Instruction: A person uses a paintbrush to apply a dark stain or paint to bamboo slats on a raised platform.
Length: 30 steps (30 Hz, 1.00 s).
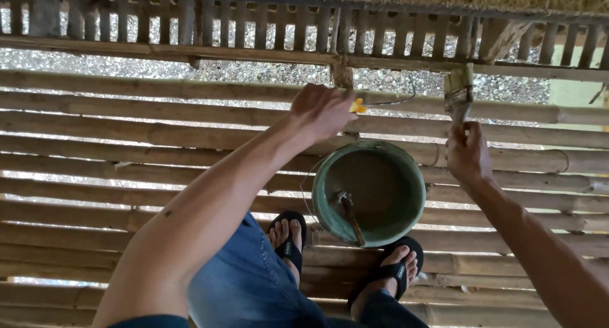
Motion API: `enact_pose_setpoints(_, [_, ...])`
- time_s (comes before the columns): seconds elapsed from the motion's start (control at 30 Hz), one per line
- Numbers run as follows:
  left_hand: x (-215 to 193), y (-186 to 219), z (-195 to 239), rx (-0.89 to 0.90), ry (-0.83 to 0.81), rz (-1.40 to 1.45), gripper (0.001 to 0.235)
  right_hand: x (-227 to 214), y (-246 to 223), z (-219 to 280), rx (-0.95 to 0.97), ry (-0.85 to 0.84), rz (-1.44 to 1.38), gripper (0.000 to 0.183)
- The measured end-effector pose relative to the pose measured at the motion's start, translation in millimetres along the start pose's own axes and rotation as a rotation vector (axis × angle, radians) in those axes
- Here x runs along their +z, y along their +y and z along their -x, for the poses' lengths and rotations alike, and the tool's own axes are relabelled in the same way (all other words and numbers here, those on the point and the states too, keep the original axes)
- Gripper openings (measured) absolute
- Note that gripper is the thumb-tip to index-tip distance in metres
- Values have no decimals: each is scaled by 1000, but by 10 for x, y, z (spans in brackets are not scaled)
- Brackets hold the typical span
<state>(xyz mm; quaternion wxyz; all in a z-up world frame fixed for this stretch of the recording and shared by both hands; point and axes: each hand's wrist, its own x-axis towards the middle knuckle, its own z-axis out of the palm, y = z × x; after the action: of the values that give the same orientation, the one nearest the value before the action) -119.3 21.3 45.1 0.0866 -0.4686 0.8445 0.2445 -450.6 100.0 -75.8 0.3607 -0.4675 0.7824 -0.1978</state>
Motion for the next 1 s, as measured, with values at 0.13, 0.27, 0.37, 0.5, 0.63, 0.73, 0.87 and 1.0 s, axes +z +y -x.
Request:
enact_pose_setpoints(0.13, [318, -23, -323, 102, 71, -102, 36, -40, -21, 128, 15, 0, -126, 33])
enact_pose_setpoints(0.27, [694, -129, -661, 121, 130, -167, 28, -122, 11, 206, 28, 41, -217, 34])
enact_pose_setpoints(0.37, [570, -149, -643, 107, 88, -133, 24, -137, 89, 227, 37, 63, -177, 34])
enact_pose_setpoints(0.5, [849, -322, -964, 23, 71, -261, 21, -229, -187, 229, 233, -56, -93, 31])
enact_pose_setpoints(0.63, [908, -457, -969, 71, 96, -341, 26, -173, -166, 199, 198, -90, -109, 31])
enact_pose_setpoints(0.73, [771, -526, -807, 44, 42, -364, 30, -173, -267, 235, 197, -111, -141, 29])
enact_pose_setpoints(0.87, [761, -688, -680, 70, 88, -433, 28, -175, -387, 217, 171, -129, -147, 30])
enact_pose_setpoints(1.0, [895, -716, -791, 80, 133, -495, 40, -149, -410, 225, 205, -105, -136, 28])
